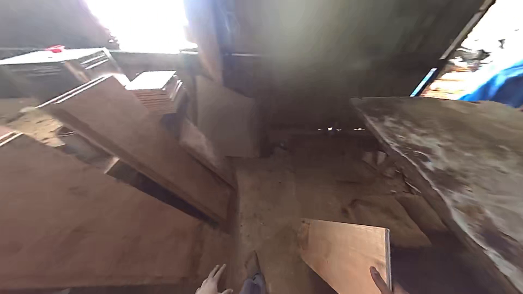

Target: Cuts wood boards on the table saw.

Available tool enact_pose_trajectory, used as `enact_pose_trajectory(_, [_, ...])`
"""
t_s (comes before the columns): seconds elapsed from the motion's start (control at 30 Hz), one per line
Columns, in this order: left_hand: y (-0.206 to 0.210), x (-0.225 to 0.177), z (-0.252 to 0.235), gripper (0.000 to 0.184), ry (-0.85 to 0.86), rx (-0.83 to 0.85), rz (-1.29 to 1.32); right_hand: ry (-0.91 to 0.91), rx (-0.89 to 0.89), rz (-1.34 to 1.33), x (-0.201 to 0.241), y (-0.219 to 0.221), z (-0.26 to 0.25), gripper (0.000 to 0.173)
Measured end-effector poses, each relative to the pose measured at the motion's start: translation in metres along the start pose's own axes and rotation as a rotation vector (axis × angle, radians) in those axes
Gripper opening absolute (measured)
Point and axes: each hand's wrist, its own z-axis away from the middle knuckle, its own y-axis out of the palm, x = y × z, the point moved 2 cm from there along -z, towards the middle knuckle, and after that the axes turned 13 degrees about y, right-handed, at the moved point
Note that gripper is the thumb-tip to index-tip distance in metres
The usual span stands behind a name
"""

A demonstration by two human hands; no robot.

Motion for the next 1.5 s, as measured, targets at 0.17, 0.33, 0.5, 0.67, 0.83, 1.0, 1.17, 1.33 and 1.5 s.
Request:
enact_pose_trajectory(0.17, [-0.062,0.104,-0.012,0.091,-0.176,-0.218,0.156,0.036,0.050,0.078,0.079,0.150,-0.038,0.043])
enact_pose_trajectory(0.33, [-0.162,0.111,-0.038,0.088,-0.129,-0.387,0.240,-0.066,0.114,0.161,0.193,0.296,-0.071,0.047])
enact_pose_trajectory(0.5, [-0.263,0.089,-0.072,0.085,-0.030,-0.693,0.244,-0.129,0.290,0.267,0.313,0.437,-0.079,0.048])
enact_pose_trajectory(0.67, [-0.334,0.044,-0.089,0.090,0.102,-0.957,0.257,-0.187,0.460,0.348,0.391,0.588,-0.090,0.048])
enact_pose_trajectory(0.83, [-0.437,-0.011,-0.062,0.087,0.139,-1.140,-0.123,-0.240,0.665,0.522,0.444,0.736,-0.075,0.041])
enact_pose_trajectory(1.0, [-0.590,-0.063,-0.023,0.086,-0.153,-1.279,-0.716,-0.376,0.816,0.693,0.506,0.838,-0.025,0.055])
enact_pose_trajectory(1.17, [-0.663,-0.025,-0.034,0.101,-0.584,-1.261,-0.714,-0.437,1.105,0.782,0.490,0.906,0.040,0.103])
enact_pose_trajectory(1.33, [-0.654,-0.020,-0.038,0.095,-0.679,-1.269,-0.787,-0.311,1.084,0.849,0.469,0.933,0.097,0.103])
enact_pose_trajectory(1.5, [-0.639,-0.020,-0.020,0.095,-0.716,-1.284,-0.788,-0.470,0.950,0.724,0.485,0.944,0.095,0.109])
